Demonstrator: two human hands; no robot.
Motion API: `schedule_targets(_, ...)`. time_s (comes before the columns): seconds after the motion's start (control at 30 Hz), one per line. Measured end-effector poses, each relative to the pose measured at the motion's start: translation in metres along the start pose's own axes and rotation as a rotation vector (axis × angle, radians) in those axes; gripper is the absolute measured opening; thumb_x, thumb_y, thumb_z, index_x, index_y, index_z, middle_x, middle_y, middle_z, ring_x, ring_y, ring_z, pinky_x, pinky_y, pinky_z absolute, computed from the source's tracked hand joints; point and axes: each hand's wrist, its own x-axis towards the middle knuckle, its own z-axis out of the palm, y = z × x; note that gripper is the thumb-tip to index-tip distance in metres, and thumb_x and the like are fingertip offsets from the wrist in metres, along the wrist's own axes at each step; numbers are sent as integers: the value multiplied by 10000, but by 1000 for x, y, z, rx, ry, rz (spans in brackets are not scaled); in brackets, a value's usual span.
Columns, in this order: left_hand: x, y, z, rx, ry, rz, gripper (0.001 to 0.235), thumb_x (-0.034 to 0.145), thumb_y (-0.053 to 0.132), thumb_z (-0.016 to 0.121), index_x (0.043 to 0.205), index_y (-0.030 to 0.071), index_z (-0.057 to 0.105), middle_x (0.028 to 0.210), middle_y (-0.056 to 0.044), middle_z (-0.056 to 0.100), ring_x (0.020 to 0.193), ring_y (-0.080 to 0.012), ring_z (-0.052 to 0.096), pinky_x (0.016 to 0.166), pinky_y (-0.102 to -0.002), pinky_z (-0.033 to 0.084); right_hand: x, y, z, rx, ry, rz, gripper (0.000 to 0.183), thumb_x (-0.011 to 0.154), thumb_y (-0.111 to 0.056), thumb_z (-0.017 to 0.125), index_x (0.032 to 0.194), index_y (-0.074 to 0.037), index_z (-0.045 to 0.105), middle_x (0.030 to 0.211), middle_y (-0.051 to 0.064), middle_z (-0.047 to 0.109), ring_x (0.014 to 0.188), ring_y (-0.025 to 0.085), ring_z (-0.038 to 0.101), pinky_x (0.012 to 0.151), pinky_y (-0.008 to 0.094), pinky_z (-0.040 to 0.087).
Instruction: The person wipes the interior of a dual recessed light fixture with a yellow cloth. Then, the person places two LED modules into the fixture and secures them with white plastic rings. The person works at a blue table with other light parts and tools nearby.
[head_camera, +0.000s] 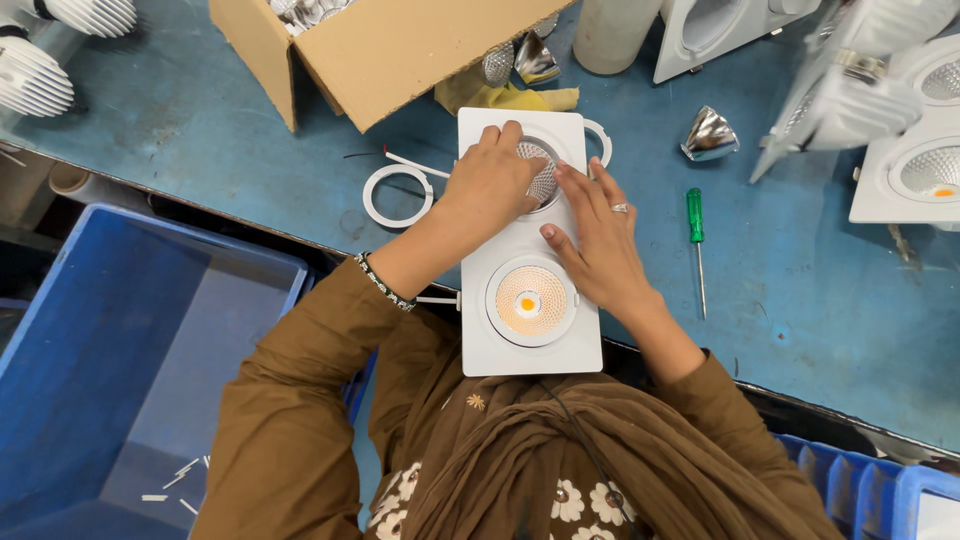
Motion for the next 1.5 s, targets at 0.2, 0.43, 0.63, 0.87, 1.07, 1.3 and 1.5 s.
schedule_targets(0.2, 0, 2, -2, 1, 1, -25, 514, 668, 279, 883, 1154, 161, 765, 1136, -148, 567, 1117, -326, 550, 846, -437, 519, 12, 11, 3, 22, 49, -13, 848, 1022, -334, 641, 1614, 30, 155, 1565, 125, 511, 1513, 370, 296, 1203, 536, 194)
schedule_targets(0.43, -9, -4, 0, 23, 65, 59, 487, 707, 244, 845, 1183, 175, 768, 1119, -129, 603, 1090, -312, 574, 834, -439, 521, 28, 23, -3, -10, 45, -99, 1081, 917, -399, 787, 1604, 40, 78, 1444, 105, 612, 1446, 380, 417, 1147, 532, 230)
schedule_targets(0.63, -9, -28, -5, -180, 21, 31, 318, 794, 134, 817, 1108, 120, 766, 1127, -65, 647, 1091, -283, 609, 881, -420, 519, 32, 18, -10, -37, -26, -86, 1047, 850, -436, 811, 1575, 34, 219, 1413, 94, 621, 1387, 366, 462, 1125, 560, 280)
schedule_targets(0.87, -12, -41, -7, -176, 133, 137, 331, 738, 107, 841, 1055, 64, 757, 1121, -51, 661, 1100, -273, 616, 879, -419, 485, 35, 19, -15, -178, -66, -226, 522, 892, -430, 760, 1327, -155, 672, 1406, 70, 601, 1404, 335, 475, 1058, 552, 353)
schedule_targets(1.07, -12, -37, -10, -162, 23, 86, 321, 757, 162, 834, 1069, 108, 779, 1127, -30, 666, 1115, -253, 597, 907, -438, 452, 35, 24, -13, -135, -61, -247, 449, 902, -404, 758, 1263, -143, 712, 1410, 79, 591, 1428, 349, 462, 1044, 525, 372)
schedule_targets(1.3, -53, -26, -17, -153, 55, 184, 805, 790, 609, 752, 1320, 13, 640, 1458, -109, 549, 1433, -282, 395, 1136, -543, 288, 33, 28, -12, -42, -127, -312, 725, 811, -489, 791, 1395, -86, 640, 1420, 112, 541, 1463, 379, 414, 1117, 543, 363)
schedule_targets(1.5, -66, -18, -16, -175, -21, 151, 891, 820, 699, 676, 1411, 39, 579, 1559, -66, 485, 1502, -259, 310, 1163, -641, 251, 33, 28, -8, 61, -101, -331, 722, 798, -518, 815, 1360, -96, 647, 1471, 113, 536, 1481, 406, 392, 1169, 527, 399)
